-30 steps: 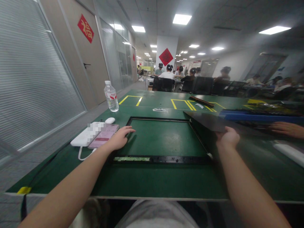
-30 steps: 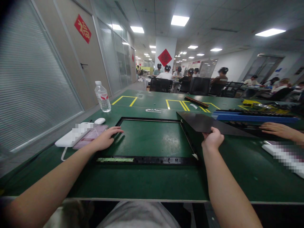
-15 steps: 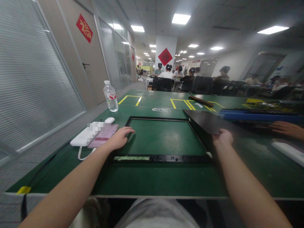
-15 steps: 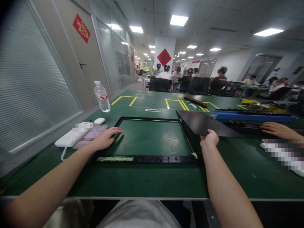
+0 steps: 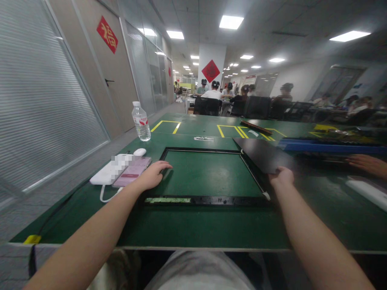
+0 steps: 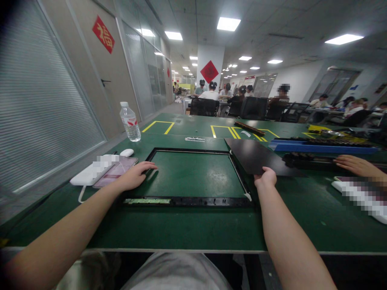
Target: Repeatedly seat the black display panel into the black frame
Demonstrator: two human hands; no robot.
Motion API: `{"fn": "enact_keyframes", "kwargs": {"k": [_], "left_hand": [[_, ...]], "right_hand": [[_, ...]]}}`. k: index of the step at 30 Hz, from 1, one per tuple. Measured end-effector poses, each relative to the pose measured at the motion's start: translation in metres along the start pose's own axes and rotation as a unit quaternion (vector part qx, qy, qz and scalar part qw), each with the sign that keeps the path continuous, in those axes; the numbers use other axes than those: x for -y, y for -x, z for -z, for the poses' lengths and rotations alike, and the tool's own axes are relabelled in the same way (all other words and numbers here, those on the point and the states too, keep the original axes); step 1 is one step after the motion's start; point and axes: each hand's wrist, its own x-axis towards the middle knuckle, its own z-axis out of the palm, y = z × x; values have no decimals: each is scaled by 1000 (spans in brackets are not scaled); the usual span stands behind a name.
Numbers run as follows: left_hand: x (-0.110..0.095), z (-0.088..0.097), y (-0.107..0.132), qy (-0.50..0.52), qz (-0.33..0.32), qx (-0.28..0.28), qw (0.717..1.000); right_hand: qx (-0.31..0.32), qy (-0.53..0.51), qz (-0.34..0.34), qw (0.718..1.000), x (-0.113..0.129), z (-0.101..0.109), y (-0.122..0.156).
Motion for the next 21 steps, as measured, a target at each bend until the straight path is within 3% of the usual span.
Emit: {"fn": "enact_keyframes", "kwargs": {"k": [9,21], "left_hand": [[-7,-1,1,32,-41,2,999],[-2,-4,-1,56,-55,-1,997]], "right_hand": [[-31,-16,-22,999,4,-3,12],[10,2,-20,1000,5,-2,10]]}}
